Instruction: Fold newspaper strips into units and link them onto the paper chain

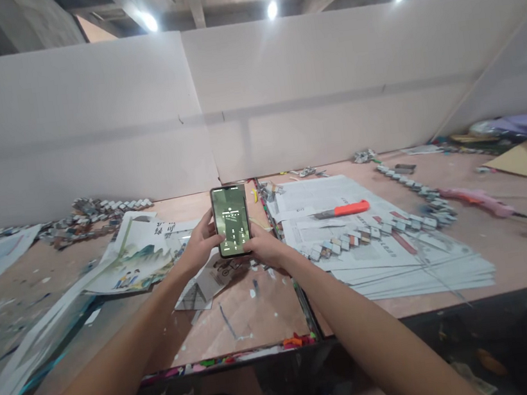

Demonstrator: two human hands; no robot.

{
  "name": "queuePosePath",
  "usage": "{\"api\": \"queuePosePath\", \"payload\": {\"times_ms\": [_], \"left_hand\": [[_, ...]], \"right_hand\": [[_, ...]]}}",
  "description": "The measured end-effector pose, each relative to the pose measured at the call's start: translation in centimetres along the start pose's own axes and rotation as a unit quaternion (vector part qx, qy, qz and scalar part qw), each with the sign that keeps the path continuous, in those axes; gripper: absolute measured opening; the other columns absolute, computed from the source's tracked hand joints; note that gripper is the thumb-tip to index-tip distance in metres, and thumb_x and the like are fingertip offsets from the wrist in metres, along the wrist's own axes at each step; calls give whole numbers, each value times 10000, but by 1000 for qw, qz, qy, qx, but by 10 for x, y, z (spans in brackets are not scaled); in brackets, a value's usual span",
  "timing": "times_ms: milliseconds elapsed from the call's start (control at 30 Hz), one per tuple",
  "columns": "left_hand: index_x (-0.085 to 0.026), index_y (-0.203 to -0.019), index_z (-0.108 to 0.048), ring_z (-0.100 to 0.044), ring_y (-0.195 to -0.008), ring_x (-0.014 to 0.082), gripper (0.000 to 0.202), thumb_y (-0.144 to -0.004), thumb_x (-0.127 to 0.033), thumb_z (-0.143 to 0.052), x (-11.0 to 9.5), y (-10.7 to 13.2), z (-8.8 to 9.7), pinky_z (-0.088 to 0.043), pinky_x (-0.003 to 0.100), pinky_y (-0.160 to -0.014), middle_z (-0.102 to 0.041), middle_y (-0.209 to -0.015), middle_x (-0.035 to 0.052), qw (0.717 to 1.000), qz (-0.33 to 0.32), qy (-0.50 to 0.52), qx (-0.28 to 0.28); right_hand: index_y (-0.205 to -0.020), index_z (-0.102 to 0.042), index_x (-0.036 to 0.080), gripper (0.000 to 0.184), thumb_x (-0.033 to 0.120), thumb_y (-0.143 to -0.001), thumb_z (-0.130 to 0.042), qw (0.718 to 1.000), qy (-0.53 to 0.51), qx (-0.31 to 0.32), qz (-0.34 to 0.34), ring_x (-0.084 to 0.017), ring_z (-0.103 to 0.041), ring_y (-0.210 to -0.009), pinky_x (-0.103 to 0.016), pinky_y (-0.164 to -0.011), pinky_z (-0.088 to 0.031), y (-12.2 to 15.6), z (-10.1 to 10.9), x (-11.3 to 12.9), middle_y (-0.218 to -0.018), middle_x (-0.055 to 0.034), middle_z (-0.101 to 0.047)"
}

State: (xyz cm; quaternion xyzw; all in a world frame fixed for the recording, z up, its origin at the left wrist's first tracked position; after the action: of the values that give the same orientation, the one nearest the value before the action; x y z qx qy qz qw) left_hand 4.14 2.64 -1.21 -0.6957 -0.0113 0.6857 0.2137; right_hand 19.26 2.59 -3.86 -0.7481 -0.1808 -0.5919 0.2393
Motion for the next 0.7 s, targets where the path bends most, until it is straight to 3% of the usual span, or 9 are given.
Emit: {"api": "queuePosePath", "payload": {"times_ms": [200, 500, 700], "left_hand": [[-171, -1420, -314, -608, -835, 199, 808, -654, -83, -556, -2, 0, 0, -489, 326, -724, -649, -1017, 91, 1000, 13, 3, -2], [-177, -1410, -323, -610, -834, 186, 775, -673, -75, -539, -3, 1, -1, -482, 311, -740, -649, -1013, 83, 1000, 2, -3, 9], [-172, -1426, -297, -608, -828, 194, 799, -672, -84, -549, -4, 0, 0, -484, 316, -717, -649, -1004, 88, 1000, 13, -5, 9]], "right_hand": [[-1210, -482, 250, 668, 86, -597, -692, 999, -44, 14, -14, -205, -642, -874, -319, -669, -554, 1, -3, 6, -1073, -52, -648], [-1202, -489, 275, 604, 161, -659, -725, 997, 55, -42, 23, -198, -625, -900, -365, -777, -552, 4, -2, 6, -1055, -41, -635], [-1205, -499, 265, 641, 70, -603, -605, 999, -21, -16, -19, -209, -638, -860, -335, -673, -562, -2, 2, -2, -1047, -32, -652]]}}
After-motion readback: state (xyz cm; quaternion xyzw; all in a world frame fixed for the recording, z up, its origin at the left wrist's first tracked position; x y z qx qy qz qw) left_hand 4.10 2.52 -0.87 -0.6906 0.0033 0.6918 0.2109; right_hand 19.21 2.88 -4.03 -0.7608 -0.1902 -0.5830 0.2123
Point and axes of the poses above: each hand's wrist, its own y-axis away from the middle knuckle, its own z-axis out of the back of the hand, x = y × z, the point moved 2 cm from there along -y, towards the middle knuckle
